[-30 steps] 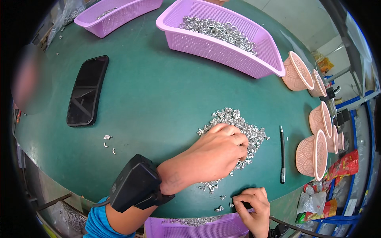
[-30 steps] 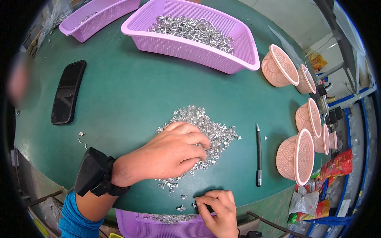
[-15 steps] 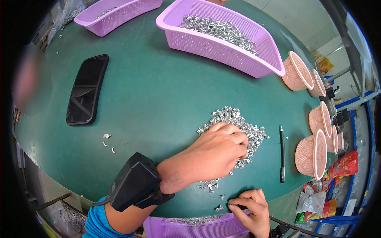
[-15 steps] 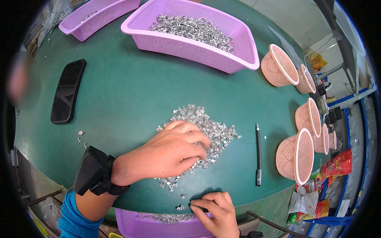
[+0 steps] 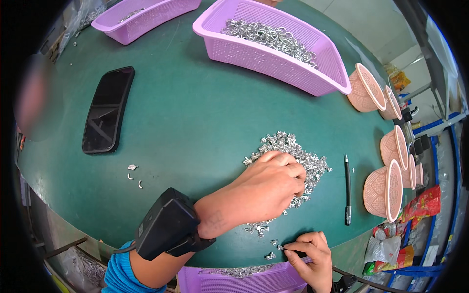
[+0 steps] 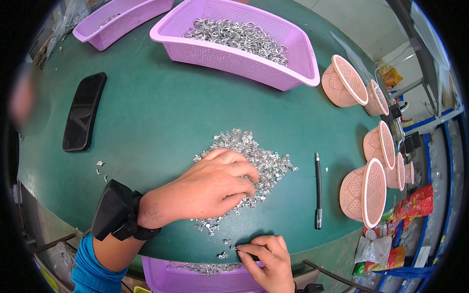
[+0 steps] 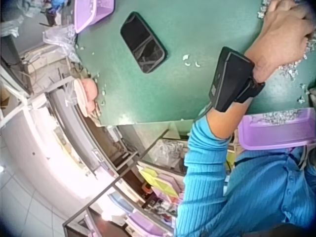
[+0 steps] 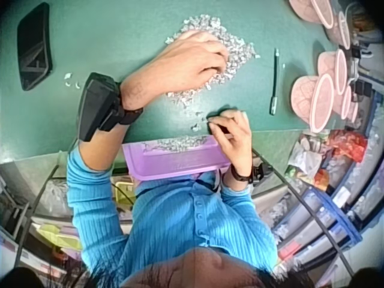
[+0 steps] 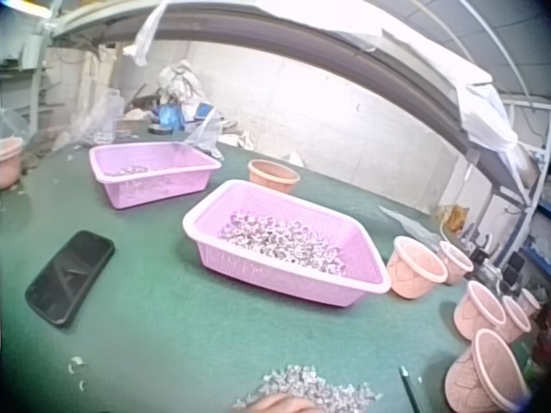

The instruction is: Sorting and inspecting small metal components on a workspace.

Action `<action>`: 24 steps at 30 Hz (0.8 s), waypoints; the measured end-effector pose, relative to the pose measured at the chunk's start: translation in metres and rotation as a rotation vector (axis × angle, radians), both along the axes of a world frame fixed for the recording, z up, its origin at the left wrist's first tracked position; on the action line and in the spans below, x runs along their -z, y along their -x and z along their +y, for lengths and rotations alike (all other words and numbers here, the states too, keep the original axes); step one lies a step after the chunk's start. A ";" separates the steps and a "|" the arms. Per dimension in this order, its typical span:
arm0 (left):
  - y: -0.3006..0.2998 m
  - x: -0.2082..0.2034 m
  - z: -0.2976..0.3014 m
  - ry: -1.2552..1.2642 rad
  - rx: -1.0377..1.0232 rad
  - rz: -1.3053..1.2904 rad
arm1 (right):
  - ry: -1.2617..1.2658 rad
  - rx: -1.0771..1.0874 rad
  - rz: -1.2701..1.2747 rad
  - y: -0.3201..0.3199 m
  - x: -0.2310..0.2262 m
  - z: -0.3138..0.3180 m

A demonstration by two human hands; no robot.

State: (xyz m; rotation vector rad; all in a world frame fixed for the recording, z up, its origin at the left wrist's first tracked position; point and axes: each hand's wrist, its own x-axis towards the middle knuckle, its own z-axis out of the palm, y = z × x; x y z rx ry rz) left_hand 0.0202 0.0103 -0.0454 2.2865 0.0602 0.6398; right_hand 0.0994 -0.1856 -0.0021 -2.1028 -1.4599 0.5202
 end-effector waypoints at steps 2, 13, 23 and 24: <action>0.000 0.000 0.000 -0.002 -0.002 0.009 | -0.011 0.003 0.024 0.000 -0.003 0.001; 0.000 -0.002 0.001 0.001 0.015 0.015 | -0.043 -0.124 0.057 0.004 -0.010 0.004; 0.001 0.001 0.000 0.008 0.004 0.027 | -0.082 -0.108 0.116 0.009 -0.003 0.010; 0.002 0.002 0.000 0.008 0.001 0.031 | -0.107 -0.053 0.098 0.011 -0.002 0.014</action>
